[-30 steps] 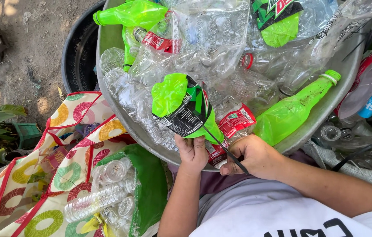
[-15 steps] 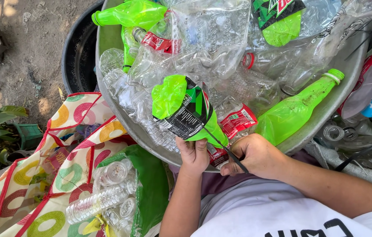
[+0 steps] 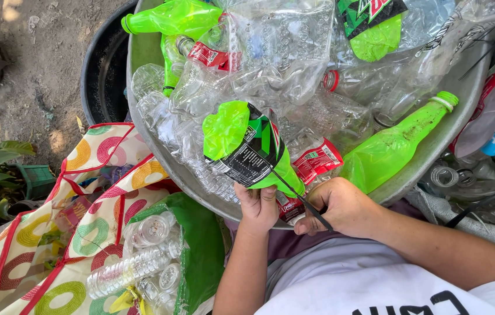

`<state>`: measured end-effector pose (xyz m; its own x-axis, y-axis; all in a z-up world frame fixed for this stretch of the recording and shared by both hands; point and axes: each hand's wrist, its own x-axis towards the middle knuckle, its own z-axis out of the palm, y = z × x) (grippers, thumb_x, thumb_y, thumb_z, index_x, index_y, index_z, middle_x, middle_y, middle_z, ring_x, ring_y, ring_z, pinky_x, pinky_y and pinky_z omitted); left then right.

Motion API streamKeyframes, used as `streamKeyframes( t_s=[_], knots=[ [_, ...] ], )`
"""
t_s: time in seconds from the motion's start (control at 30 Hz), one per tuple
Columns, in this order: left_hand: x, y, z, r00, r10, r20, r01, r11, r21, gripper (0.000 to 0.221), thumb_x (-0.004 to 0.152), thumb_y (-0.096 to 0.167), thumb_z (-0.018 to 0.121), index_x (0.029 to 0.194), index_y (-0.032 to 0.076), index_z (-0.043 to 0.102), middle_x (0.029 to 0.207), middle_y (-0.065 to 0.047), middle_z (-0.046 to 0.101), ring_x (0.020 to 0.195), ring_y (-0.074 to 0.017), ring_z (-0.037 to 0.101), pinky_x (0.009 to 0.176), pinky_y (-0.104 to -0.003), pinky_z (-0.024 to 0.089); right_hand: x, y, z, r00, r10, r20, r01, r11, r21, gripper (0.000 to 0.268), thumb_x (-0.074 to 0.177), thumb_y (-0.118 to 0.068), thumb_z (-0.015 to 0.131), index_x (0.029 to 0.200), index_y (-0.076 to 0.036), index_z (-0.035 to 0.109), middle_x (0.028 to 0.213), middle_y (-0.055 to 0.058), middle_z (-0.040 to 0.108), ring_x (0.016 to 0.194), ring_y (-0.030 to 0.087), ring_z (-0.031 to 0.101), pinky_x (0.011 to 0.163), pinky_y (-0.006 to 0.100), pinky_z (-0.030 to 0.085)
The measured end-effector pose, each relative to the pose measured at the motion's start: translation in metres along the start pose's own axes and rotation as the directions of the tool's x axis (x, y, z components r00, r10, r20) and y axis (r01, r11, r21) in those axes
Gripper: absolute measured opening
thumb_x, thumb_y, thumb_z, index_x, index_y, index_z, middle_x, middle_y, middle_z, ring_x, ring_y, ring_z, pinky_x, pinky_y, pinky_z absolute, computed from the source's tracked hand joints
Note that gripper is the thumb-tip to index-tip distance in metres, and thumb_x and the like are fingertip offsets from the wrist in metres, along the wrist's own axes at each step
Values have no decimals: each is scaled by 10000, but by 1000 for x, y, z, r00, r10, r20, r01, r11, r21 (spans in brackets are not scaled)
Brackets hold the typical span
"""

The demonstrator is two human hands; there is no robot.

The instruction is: Removing plastic labels from bottles using scissors and sorting them into a basin

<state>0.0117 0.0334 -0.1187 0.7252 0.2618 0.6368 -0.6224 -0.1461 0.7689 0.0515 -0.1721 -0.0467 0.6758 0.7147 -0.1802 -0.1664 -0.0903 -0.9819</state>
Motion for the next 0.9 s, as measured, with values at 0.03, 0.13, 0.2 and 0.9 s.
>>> streamKeyframes(
  t_s=[0.03, 0.13, 0.2, 0.9],
  knots=[
    [-2, -1, -2, 1000, 1, 0, -1, 1000, 0, 375, 1011, 32, 625, 1351, -23, 474, 1273, -190, 637, 1130, -206, 595, 1046, -470, 506, 1, -1, 0, 1000, -1, 0, 1, 1000, 0, 354, 674, -308, 1022, 511, -100, 786, 478, 43, 734, 472, 179, 682, 482, 296, 480],
    [-7, -6, -7, 1000, 10, 22, -11, 999, 36, 372, 991, 38, 653, 1325, -27, 502, 1263, -211, 640, 1122, -257, 636, 1008, -488, 529, 3, -5, 0, 1000, -25, 6, 25, 1000, 0, 377, 666, -313, 1035, 513, -88, 774, 470, 57, 699, 474, 181, 666, 485, 296, 472],
    [-11, -9, -6, 1000, 8, 26, -8, 1000, -3, 376, 986, 0, 630, 1326, -46, 477, 1252, -229, 633, 1086, -268, 623, 1012, -527, 525, 1, -9, 1, 1000, -19, 8, 19, 1000, -2, 382, 666, -319, 1034, 514, -87, 772, 472, 61, 704, 469, 188, 664, 484, 302, 474],
    [24, 20, 5, 979, -54, 196, 62, 997, -35, 350, 1030, 64, 560, 1324, -55, 410, 1163, -189, 630, 1027, -219, 592, 904, -442, 553, 5, -70, -19, 888, -262, -377, 219, 964, -153, 291, 730, -312, 962, 794, -91, 784, 879, 83, 752, 667, 141, 655, 554, 264, 545]
  ],
)
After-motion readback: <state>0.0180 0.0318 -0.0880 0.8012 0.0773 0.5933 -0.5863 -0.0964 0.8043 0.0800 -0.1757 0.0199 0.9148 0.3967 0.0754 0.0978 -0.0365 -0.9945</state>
